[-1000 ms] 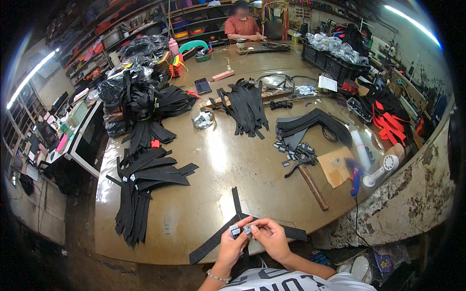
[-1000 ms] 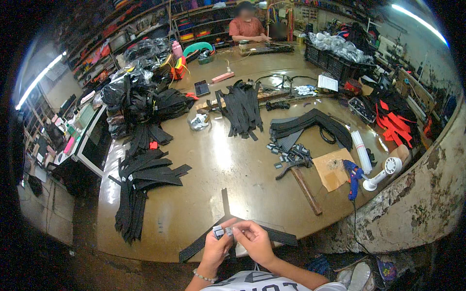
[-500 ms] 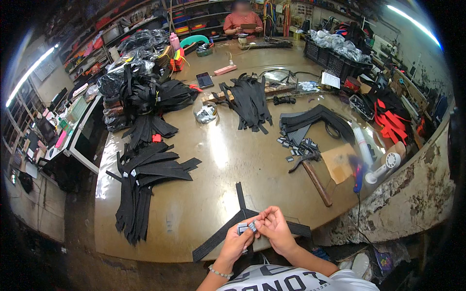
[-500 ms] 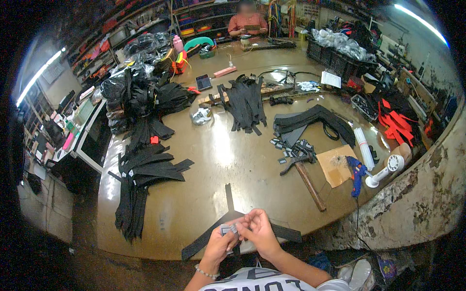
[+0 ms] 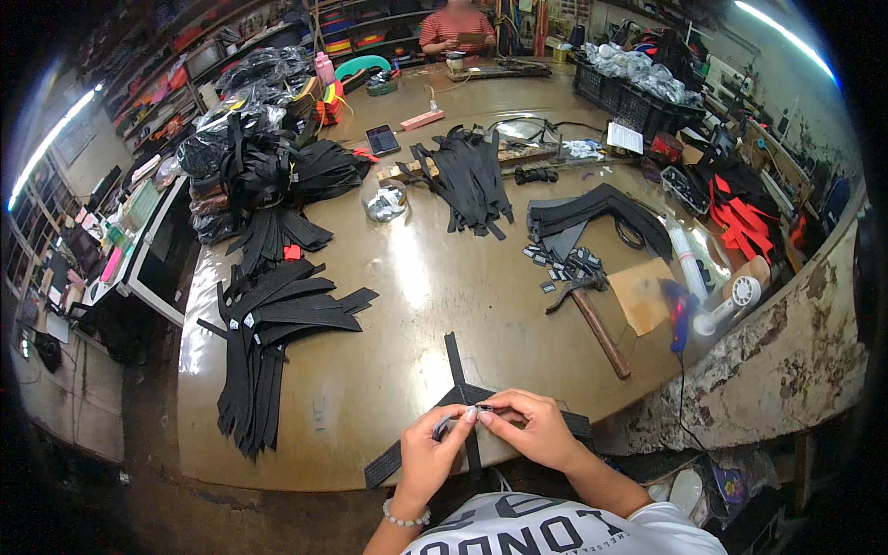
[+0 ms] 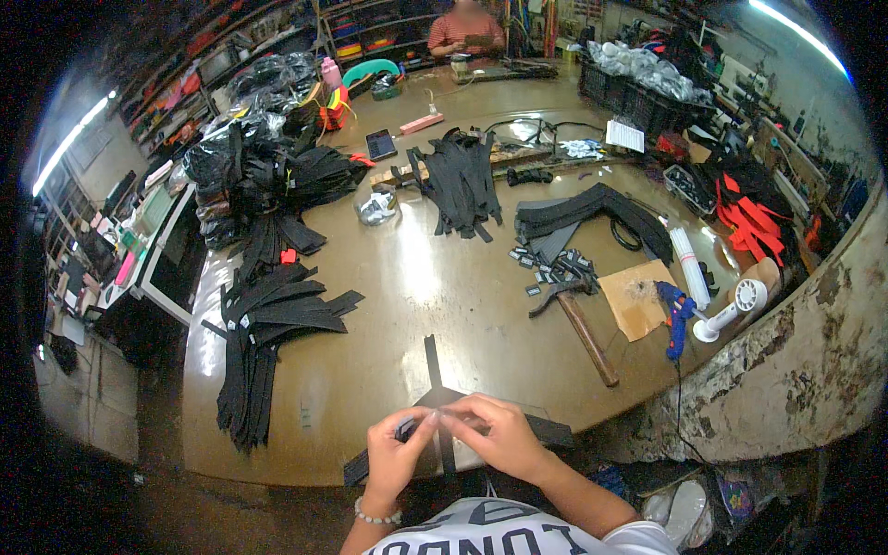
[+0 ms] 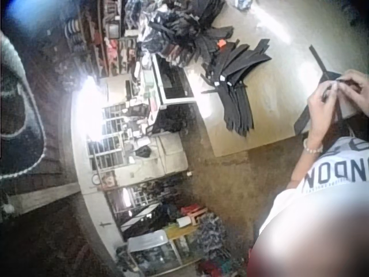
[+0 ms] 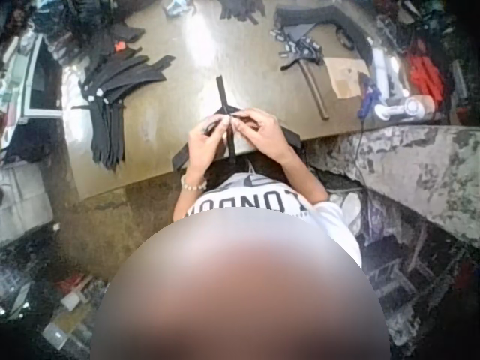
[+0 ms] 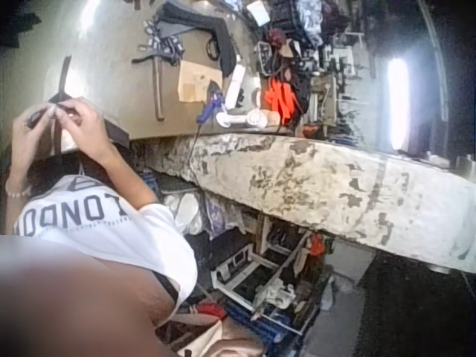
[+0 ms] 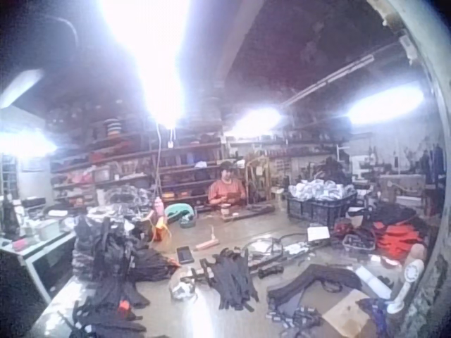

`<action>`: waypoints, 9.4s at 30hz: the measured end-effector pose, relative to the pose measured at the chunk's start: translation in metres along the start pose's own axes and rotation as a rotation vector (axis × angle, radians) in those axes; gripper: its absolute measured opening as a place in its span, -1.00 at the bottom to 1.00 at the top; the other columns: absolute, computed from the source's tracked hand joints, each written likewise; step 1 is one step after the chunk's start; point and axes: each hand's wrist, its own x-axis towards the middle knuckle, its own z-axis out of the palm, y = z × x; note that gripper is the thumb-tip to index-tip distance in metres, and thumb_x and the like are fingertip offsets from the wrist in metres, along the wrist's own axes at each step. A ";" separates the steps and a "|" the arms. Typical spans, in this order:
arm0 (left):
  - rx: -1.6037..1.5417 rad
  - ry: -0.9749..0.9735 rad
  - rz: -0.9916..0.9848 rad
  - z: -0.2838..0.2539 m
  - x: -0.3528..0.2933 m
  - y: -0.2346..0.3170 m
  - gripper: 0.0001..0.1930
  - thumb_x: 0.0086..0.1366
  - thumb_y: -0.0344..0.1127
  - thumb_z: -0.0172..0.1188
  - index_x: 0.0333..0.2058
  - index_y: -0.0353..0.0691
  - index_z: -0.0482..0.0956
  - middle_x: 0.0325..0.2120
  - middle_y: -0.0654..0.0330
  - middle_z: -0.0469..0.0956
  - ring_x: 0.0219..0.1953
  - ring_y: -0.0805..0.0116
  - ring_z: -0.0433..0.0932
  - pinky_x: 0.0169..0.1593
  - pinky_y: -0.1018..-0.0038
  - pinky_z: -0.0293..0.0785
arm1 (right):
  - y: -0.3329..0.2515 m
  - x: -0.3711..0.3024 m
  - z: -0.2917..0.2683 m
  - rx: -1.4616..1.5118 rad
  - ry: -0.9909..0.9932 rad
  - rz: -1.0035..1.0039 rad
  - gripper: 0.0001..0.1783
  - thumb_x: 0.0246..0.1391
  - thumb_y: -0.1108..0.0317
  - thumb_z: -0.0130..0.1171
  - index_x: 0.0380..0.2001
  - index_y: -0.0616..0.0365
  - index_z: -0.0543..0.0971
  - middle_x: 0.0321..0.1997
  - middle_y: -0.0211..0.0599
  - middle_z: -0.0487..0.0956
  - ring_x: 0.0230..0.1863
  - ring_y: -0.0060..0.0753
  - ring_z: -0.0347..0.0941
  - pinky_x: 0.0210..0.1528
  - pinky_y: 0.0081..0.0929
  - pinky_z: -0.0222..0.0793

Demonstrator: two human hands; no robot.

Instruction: The person assembles black straps by applying hot glue to the ends and attaching small rectangular pieces. They repeatedly pick up straps, apply glue, and press the pieces onto the glued ends, then place the assembled units on the table.

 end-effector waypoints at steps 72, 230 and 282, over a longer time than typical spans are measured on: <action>0.436 0.067 -0.074 0.007 0.042 -0.036 -0.73 0.16 -0.31 0.38 -0.36 -0.34 0.48 -0.60 0.16 0.52 -0.55 0.46 0.44 -0.41 0.46 0.42 | 0.060 0.034 0.016 -0.366 0.085 0.118 -0.82 0.00 0.39 0.30 -0.50 0.27 0.53 -0.56 -0.19 0.51 -0.59 -0.38 0.44 -0.49 -0.44 0.36; 0.610 0.613 0.250 -0.178 0.185 -0.033 -0.77 0.39 -0.31 0.12 -0.16 -0.36 0.63 -0.38 0.18 0.63 -0.29 0.45 0.55 -0.13 0.49 0.47 | 0.084 0.010 -0.110 -1.254 0.521 0.124 -0.65 0.04 0.38 0.18 -0.06 0.21 0.50 -0.15 -0.05 0.51 -0.09 0.07 0.42 -0.02 -0.13 0.33; 0.305 0.069 0.022 -0.009 0.014 -0.053 -0.80 0.33 -0.28 0.19 -0.29 -0.34 0.58 -0.41 0.10 0.61 -0.33 0.25 0.58 -0.15 0.40 0.48 | 0.078 0.256 -0.037 0.401 -0.283 0.665 -0.74 0.32 0.09 0.03 -0.28 0.01 0.57 -0.32 -0.38 0.68 -0.58 -0.72 0.38 -0.71 -0.74 0.18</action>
